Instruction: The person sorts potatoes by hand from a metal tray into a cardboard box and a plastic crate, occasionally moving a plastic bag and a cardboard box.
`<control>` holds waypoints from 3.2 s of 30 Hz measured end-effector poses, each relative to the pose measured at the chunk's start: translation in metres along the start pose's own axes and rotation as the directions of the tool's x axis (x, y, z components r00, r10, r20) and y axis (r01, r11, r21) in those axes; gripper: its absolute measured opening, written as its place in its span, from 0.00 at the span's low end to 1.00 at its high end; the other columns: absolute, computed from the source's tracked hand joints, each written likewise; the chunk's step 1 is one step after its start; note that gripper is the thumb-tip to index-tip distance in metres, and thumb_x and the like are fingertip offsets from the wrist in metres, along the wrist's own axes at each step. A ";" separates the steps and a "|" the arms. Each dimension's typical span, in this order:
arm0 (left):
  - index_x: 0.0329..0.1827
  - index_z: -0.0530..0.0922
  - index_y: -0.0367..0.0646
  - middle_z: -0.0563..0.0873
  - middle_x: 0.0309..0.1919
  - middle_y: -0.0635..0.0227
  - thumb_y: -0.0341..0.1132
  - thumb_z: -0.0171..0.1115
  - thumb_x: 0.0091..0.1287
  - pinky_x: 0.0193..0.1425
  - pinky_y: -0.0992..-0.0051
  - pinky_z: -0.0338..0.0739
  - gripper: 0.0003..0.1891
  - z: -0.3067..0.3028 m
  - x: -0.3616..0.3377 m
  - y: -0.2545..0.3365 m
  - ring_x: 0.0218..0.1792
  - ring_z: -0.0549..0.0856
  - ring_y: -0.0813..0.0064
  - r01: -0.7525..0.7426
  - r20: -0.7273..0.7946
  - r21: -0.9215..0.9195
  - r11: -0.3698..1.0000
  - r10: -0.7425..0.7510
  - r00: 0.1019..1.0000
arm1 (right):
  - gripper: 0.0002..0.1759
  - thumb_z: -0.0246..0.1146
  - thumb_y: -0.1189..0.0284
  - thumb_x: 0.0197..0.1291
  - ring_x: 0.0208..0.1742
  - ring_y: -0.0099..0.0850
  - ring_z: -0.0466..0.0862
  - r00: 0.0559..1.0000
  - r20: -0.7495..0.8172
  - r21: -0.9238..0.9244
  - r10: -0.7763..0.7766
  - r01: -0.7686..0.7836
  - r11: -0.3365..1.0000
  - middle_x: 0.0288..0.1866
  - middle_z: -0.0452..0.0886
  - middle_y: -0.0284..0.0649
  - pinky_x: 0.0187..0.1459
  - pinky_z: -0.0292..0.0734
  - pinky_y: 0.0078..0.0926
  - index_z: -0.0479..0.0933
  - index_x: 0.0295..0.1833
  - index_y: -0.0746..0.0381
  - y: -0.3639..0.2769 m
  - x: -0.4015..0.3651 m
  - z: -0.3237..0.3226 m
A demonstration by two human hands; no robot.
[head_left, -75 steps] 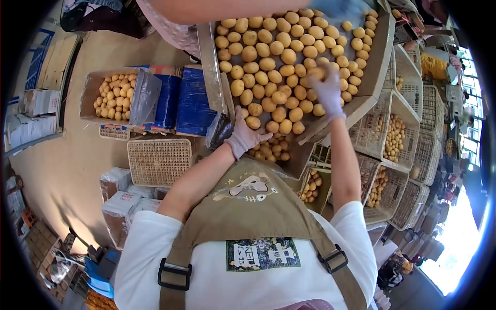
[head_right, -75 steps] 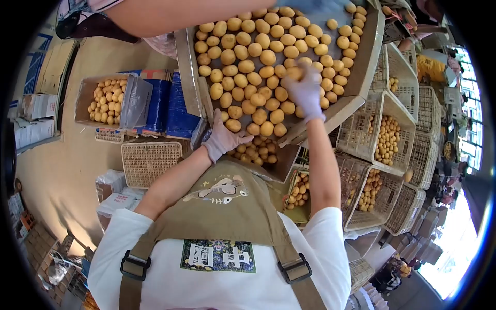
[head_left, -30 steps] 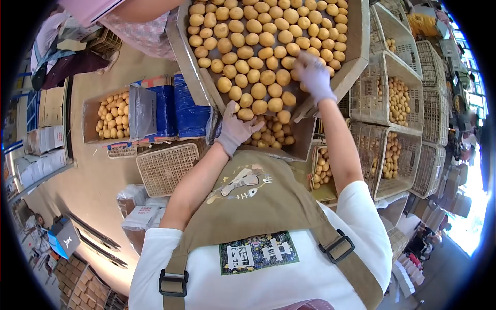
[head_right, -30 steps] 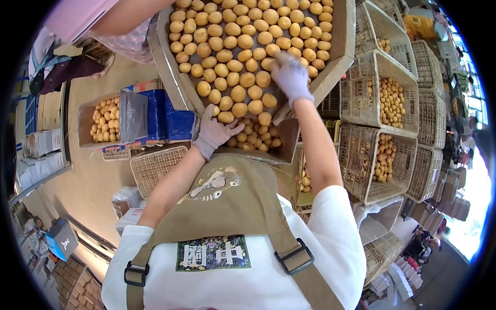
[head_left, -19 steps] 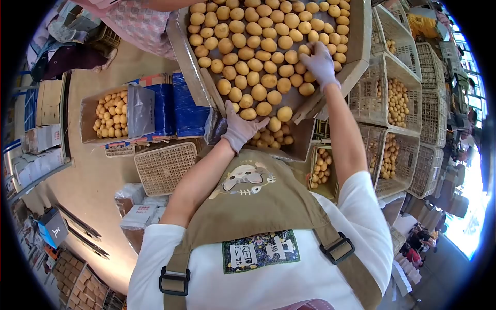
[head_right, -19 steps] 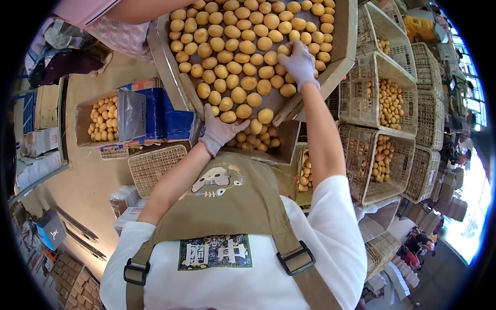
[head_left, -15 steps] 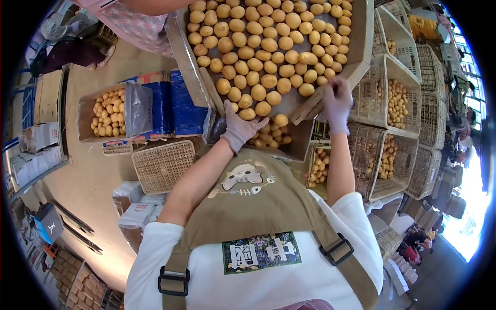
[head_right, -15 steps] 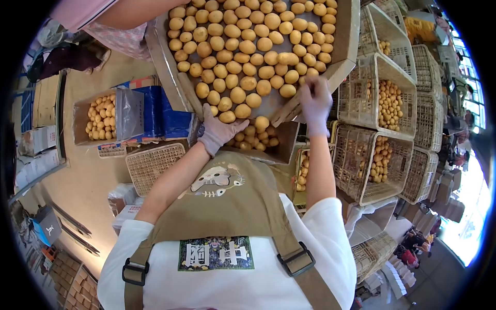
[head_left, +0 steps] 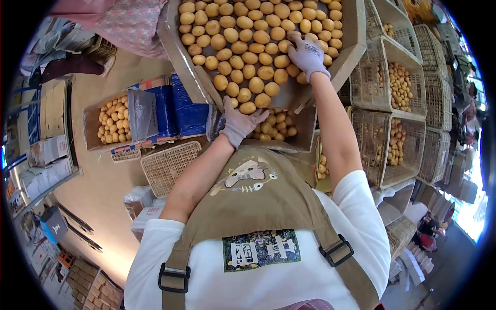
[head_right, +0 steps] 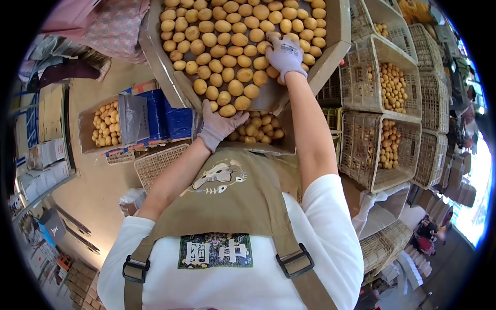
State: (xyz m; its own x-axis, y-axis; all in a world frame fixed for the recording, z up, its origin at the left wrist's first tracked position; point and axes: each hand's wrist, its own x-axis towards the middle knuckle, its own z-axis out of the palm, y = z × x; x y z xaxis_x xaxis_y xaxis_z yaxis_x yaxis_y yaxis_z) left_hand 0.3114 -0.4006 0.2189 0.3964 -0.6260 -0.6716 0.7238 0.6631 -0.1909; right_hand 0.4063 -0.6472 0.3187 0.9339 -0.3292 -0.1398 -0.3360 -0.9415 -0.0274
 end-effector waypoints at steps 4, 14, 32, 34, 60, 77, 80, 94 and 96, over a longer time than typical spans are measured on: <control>0.77 0.63 0.51 0.67 0.72 0.60 0.77 0.45 0.65 0.73 0.37 0.63 0.46 -0.003 0.001 -0.002 0.71 0.68 0.51 -0.021 0.043 0.011 1.000 0.020 0.999 | 0.32 0.58 0.57 0.65 0.71 0.49 0.74 0.968 0.248 0.239 -0.046 -0.015 0.971 0.71 0.75 0.49 0.69 0.71 0.43 0.68 0.75 0.47 0.004 0.022 -0.017; 0.78 0.61 0.50 0.65 0.75 0.58 0.78 0.44 0.65 0.75 0.36 0.59 0.48 -0.007 0.003 -0.001 0.73 0.67 0.46 -0.035 0.033 0.009 0.999 0.034 0.999 | 0.27 0.63 0.72 0.62 0.60 0.44 0.80 0.911 -0.406 0.585 -0.070 0.318 0.746 0.59 0.80 0.45 0.61 0.75 0.35 0.75 0.68 0.53 0.025 -0.047 0.007; 0.78 0.62 0.53 0.68 0.75 0.63 0.70 0.46 0.68 0.76 0.34 0.55 0.42 -0.008 -0.005 0.001 0.74 0.67 0.48 -0.020 0.076 0.166 0.986 0.008 0.997 | 0.28 0.64 0.63 0.58 0.69 0.52 0.72 0.933 -0.343 0.313 -0.112 0.226 0.922 0.70 0.72 0.53 0.69 0.65 0.52 0.76 0.66 0.54 -0.026 -0.129 0.032; 0.77 0.63 0.54 0.70 0.74 0.63 0.68 0.45 0.70 0.76 0.32 0.53 0.39 -0.010 -0.010 0.001 0.74 0.68 0.48 -0.011 0.044 0.133 0.991 0.006 0.999 | 0.29 0.62 0.54 0.59 0.75 0.53 0.67 0.939 -0.037 0.132 -0.341 0.342 0.930 0.76 0.66 0.52 0.74 0.57 0.55 0.75 0.67 0.46 -0.033 -0.123 0.055; 0.78 0.63 0.54 0.70 0.73 0.66 0.47 0.52 0.76 0.81 0.68 0.56 0.28 0.013 -0.023 -0.004 0.71 0.69 0.67 -0.237 -0.051 0.516 0.823 0.306 0.951 | 0.49 0.63 0.39 0.55 0.81 0.72 0.42 0.996 -0.004 0.065 -0.089 0.089 0.994 0.84 0.43 0.63 0.70 0.33 0.83 0.55 0.81 0.35 -0.036 -0.064 0.057; 0.83 0.52 0.59 0.50 0.82 0.64 0.76 0.54 0.62 0.77 0.35 0.52 0.51 -0.002 -0.010 0.011 0.83 0.47 0.56 -0.064 -0.088 0.106 0.992 0.074 0.993 | 0.19 0.63 0.51 0.60 0.67 0.46 0.77 0.927 0.120 0.155 -0.355 0.336 0.929 0.76 0.69 0.40 0.67 0.69 0.47 0.86 0.55 0.40 0.013 -0.041 0.022; 0.83 0.52 0.57 0.53 0.81 0.63 0.77 0.47 0.65 0.75 0.34 0.56 0.49 0.004 -0.002 0.010 0.81 0.52 0.51 0.007 -0.021 0.019 1.000 -0.007 1.000 | 0.20 0.60 0.57 0.64 0.60 0.41 0.83 0.989 -0.039 0.293 -0.143 0.148 0.945 0.66 0.79 0.40 0.60 0.75 0.44 0.83 0.59 0.48 -0.008 0.020 -0.011; 0.82 0.54 0.55 0.56 0.81 0.61 0.82 0.39 0.63 0.75 0.31 0.54 0.52 0.008 0.001 0.013 0.79 0.57 0.46 0.014 0.125 -0.003 1.000 -0.013 0.992 | 0.26 0.68 0.66 0.63 0.65 0.37 0.80 0.977 -0.213 0.744 -0.005 0.166 0.647 0.64 0.79 0.49 0.64 0.74 0.33 0.74 0.65 0.64 -0.015 -0.022 -0.035; 0.82 0.54 0.53 0.55 0.81 0.60 0.80 0.40 0.64 0.75 0.29 0.53 0.51 0.011 -0.003 0.011 0.80 0.54 0.46 0.008 0.171 -0.041 0.999 -0.001 0.985 | 0.26 0.66 0.75 0.65 0.67 0.38 0.78 0.931 -0.364 0.749 0.023 0.278 0.602 0.67 0.76 0.49 0.67 0.73 0.33 0.72 0.67 0.69 0.016 -0.086 -0.021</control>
State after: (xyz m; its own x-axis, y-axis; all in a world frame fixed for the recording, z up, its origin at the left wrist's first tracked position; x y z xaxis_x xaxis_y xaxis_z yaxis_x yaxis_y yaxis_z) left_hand 0.3244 -0.3961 0.2265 0.4865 -0.6877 -0.5388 0.7033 0.6742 -0.2254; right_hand 0.3227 -0.6356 0.3512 0.9062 -0.3548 0.2299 -0.0344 -0.6039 -0.7963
